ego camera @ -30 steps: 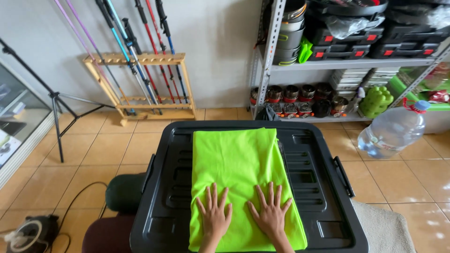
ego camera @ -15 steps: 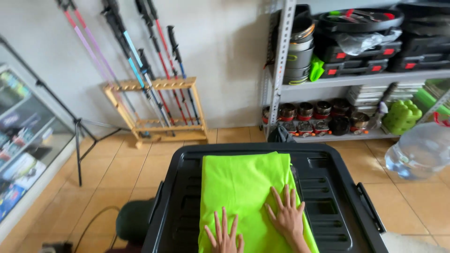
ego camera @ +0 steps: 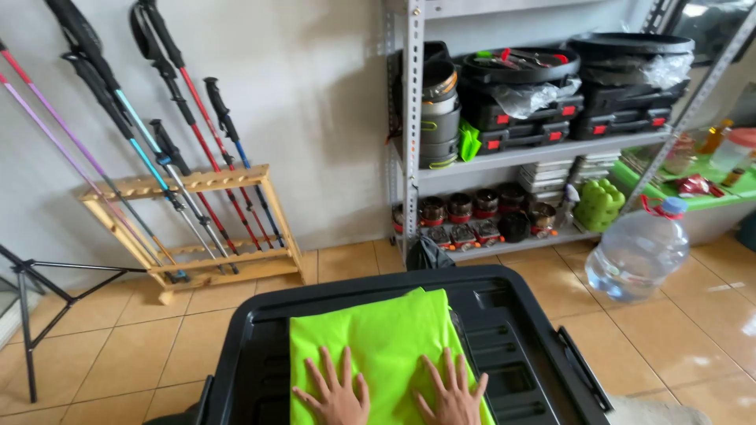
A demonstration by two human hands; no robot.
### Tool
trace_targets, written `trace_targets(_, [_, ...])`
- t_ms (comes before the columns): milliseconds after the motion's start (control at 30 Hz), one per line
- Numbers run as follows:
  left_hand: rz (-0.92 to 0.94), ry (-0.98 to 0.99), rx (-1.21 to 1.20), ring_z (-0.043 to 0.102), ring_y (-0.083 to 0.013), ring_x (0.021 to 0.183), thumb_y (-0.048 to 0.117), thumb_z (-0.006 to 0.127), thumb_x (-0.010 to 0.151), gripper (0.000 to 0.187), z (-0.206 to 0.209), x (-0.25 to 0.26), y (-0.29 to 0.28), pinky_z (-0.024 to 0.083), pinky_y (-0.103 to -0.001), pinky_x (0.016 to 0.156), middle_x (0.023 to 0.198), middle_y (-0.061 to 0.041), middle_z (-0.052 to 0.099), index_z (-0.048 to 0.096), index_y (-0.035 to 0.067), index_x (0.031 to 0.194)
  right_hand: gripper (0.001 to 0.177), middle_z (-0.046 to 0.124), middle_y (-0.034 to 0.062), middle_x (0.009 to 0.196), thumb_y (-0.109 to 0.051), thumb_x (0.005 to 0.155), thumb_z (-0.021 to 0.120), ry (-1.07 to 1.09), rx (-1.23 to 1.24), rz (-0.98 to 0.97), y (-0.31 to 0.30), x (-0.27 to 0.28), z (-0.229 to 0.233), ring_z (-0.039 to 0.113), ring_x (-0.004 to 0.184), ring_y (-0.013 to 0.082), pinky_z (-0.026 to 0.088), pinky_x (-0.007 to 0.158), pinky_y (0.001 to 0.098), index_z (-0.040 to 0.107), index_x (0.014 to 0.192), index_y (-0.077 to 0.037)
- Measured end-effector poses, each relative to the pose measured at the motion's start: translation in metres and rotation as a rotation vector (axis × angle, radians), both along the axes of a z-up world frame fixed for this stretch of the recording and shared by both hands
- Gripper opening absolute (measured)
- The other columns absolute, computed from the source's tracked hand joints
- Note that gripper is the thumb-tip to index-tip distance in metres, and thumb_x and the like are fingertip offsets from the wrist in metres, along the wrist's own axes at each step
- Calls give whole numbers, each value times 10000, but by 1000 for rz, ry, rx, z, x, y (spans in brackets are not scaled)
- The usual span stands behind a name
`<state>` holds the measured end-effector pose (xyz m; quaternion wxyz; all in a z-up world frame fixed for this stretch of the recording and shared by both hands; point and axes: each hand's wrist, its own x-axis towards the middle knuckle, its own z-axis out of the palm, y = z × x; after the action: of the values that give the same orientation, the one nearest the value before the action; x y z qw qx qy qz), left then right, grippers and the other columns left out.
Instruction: Folding a large green and brown reversible fabric item on a flat plastic surface.
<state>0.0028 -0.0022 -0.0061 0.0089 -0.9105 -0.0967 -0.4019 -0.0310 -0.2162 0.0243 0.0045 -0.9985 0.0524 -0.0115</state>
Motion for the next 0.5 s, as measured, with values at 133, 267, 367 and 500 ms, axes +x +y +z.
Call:
trace_targets(133, [24, -15, 59, 135, -375, 1595, 548, 202, 938, 697, 18, 0, 1, 206, -788, 1154, 1752, -34, 108, 138, 390, 1613, 895, 226, 75, 1677, -886, 806, 413, -528, -141, 24, 7, 51, -16, 166, 1555, 405, 297, 1040, 753, 247, 1576, -460])
trace_targets(267, [-6, -23, 43, 107, -386, 1606, 523, 248, 931, 702, 26, -3, -2, 159, -779, 1168, 1751, -54, 108, 173, 367, 1612, 823, 80, 36, 1713, -834, 882, 318, -280, -39, 52, 17, 80, 3, 138, 1536, 415, 309, 1051, 752, 144, 1596, -465])
trace_targets(367, [-13, -13, 37, 144, -411, 1586, 512, 293, 919, 701, 23, 4, -1, 159, -779, 1170, 1741, -79, 136, 221, 354, 1598, 822, 70, 54, 1719, -824, 898, 226, -101, -43, -6, 22, 96, 1, 197, 1519, 439, 389, 1024, 717, 69, 1611, -448])
trace_targets(500, [-21, -2, 69, 117, -379, 1580, 707, 206, 914, 752, 17, 3, 8, 165, -777, 1152, 1749, -60, 86, 181, 379, 1591, 888, -66, 34, 1734, -882, 853, 257, 163, 191, 49, 4, 96, 16, 57, 1556, 417, 287, 1136, 727, -39, 1602, -507])
